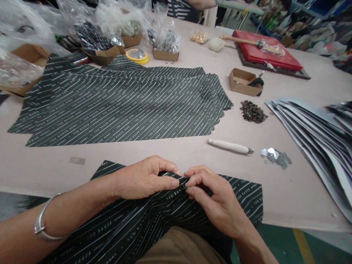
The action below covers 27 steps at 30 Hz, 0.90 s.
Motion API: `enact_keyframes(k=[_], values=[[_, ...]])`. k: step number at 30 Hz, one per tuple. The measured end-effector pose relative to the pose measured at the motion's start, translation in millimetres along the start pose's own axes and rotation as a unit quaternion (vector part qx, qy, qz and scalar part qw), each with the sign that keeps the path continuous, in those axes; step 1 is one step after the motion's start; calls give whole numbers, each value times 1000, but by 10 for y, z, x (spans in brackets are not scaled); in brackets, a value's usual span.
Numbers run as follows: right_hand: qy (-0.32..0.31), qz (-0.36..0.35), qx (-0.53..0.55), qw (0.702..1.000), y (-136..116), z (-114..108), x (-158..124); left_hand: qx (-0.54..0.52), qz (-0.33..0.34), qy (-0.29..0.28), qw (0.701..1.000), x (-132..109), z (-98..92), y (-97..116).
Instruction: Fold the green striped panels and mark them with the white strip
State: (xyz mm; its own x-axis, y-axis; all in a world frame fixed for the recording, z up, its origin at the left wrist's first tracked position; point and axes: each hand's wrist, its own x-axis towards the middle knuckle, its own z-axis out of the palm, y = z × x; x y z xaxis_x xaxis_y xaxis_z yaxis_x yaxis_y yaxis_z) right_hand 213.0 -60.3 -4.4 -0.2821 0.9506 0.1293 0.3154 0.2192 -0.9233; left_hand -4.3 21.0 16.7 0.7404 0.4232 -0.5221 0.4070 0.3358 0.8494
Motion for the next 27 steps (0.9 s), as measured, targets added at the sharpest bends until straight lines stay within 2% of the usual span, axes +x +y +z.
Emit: enact_keyframes(k=[6, 10, 14, 17, 19, 21, 24, 27], values=[[-7, -3, -21, 1000, -43, -13, 2, 45, 34, 13, 998, 10, 33, 5], [12, -17, -46, 999, -43, 12, -11, 163, 98, 81, 978, -7, 107, -1], [17, 7, -78, 997, -1, 10, -39, 285, 199, 143, 927, -27, 192, -68], [-14, -46, -114, 992, 25, -4, -46, 375, 294, 157, 865, -25, 224, -133], [-21, -85, -145, 986, 33, 2, -50, 438, 321, 171, 822, -22, 231, -162], [-11, -100, -172, 980, 33, 25, -66, 478, 333, 185, 792, -25, 235, -179], [5, -110, -209, 972, 30, 73, -108, 477, 342, 196, 785, -32, 242, -194], [17, -113, -228, 967, 40, 118, -148, 438, 342, 197, 808, -34, 248, -206]])
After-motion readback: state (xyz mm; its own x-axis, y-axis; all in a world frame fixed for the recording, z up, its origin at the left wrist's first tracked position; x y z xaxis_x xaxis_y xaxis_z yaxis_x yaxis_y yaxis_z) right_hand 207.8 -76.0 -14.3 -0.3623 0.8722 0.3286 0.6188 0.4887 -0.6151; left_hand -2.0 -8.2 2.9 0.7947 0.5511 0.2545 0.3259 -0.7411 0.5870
